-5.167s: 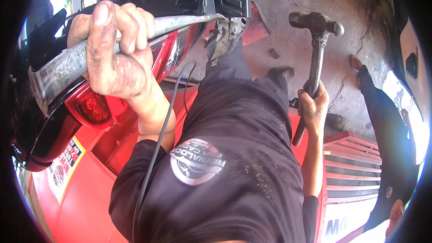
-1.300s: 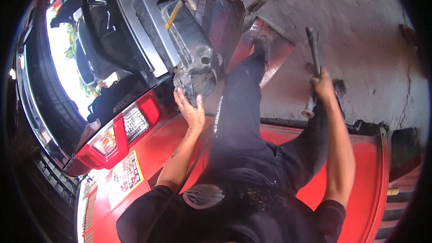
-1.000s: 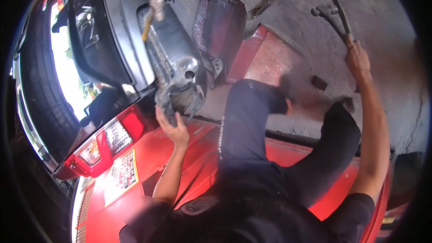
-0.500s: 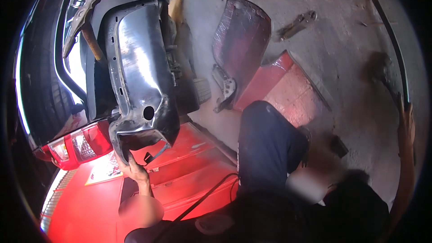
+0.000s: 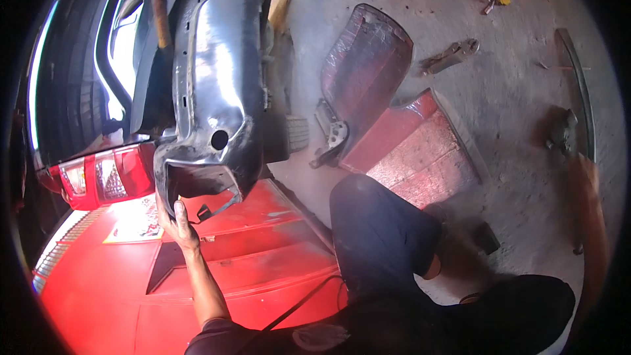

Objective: The person uses a hammer and a metal pipe to tap and reshape a detached black car bumper. They repeatedly align the bumper to the rear of a black car, tap it into place, and adjust its fit.

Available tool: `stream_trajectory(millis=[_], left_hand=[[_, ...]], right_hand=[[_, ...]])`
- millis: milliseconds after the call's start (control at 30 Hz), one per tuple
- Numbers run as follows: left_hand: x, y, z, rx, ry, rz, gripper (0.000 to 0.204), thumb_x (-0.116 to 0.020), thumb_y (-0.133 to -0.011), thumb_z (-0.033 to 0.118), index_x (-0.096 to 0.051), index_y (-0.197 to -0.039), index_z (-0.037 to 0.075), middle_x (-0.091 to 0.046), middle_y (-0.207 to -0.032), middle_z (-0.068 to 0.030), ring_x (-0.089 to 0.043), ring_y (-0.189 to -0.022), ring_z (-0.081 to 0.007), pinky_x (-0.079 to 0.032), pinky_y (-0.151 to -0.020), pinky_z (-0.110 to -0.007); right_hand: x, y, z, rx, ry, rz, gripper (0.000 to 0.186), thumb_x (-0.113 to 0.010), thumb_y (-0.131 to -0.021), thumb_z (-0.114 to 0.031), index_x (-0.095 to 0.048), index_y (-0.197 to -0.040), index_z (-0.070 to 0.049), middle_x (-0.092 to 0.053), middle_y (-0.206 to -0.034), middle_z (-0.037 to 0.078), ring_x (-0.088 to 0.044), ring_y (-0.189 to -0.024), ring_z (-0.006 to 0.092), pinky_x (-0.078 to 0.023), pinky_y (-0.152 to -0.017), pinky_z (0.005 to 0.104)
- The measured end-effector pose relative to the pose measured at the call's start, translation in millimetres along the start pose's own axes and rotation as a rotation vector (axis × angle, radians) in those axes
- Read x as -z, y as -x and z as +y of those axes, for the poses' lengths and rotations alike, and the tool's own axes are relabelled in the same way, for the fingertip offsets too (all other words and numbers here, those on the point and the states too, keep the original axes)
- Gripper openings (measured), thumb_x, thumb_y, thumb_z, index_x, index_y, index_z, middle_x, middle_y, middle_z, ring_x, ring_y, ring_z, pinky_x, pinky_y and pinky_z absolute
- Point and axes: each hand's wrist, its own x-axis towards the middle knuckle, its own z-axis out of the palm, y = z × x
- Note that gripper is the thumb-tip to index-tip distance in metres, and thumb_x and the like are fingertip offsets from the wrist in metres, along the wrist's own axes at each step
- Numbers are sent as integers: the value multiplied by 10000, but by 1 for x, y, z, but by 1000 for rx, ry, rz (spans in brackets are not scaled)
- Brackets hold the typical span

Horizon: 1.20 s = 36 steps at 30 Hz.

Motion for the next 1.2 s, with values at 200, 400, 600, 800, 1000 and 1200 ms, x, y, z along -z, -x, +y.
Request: stream_trajectory(millis=[200,400,600,800,1000,1200], left_hand=[[-9,-11,6,-50,-15,3,914,-493,-969,659,-389,-1488,-86,-438,-1515,-263,-431,-1409,-371,-318,-1168,-469],[-8,-12,5,-101,-55,75,910,-488,-959,680,-453,-1450,-85,-511,-1438,-274,-509,-1320,-409,-380,-1106,-487],[-15,-13,3,-149,26,72,915,-552,-932,675,-492,-1418,-98,-555,-1365,-298,-559,-1247,-420,-426,-1054,-492],[-9,-12,1,-132,-106,157,846,-502,-975,644,-523,-1393,-91,-597,-1331,-294,-594,-1216,-438,-463,-1021,-514],[-10,-4,-19,150,72,333,795,-357,-1034,607,-563,-1331,-101,-614,-1307,-245,-595,-1222,-347,-446,-1060,-453],[8,13,-41,246,162,346,672,-400,-1033,454,-501,-1395,-103,-575,-1344,-261,-595,-1217,-383,-503,-1028,-522]], right_hand=[[21,-127,-272,556,-911,-77,446,-569,-1005,-249,-561,-1335,51,-674,-922,101,-672,-760,175,-571,-691,321],[39,-174,-493,635,-1877,-303,476,-515,-1056,-384,-524,-1308,19,-663,-1048,187,-683,-912,264,-583,-771,407],[57,-190,-513,431,-1922,-293,357,-504,-1062,-357,-648,-1103,-33,-686,-954,107,-675,-867,245,-560,-777,415],[66,-174,-538,499,-2023,-189,383,-579,-1032,-294,-640,-1204,42,-702,-1060,104,-677,-905,217,-550,-803,377],[49,-191,-529,604,-2150,-446,222,-646,-1000,-268,-641,-990,-46,-560,-713,-9,-471,-530,78,-411,-466,282],[45,-191,-529,565,-2176,-537,497,-659,-988,-217,-523,-1324,122,-577,-716,42,-492,-563,93,-400,-482,290]])
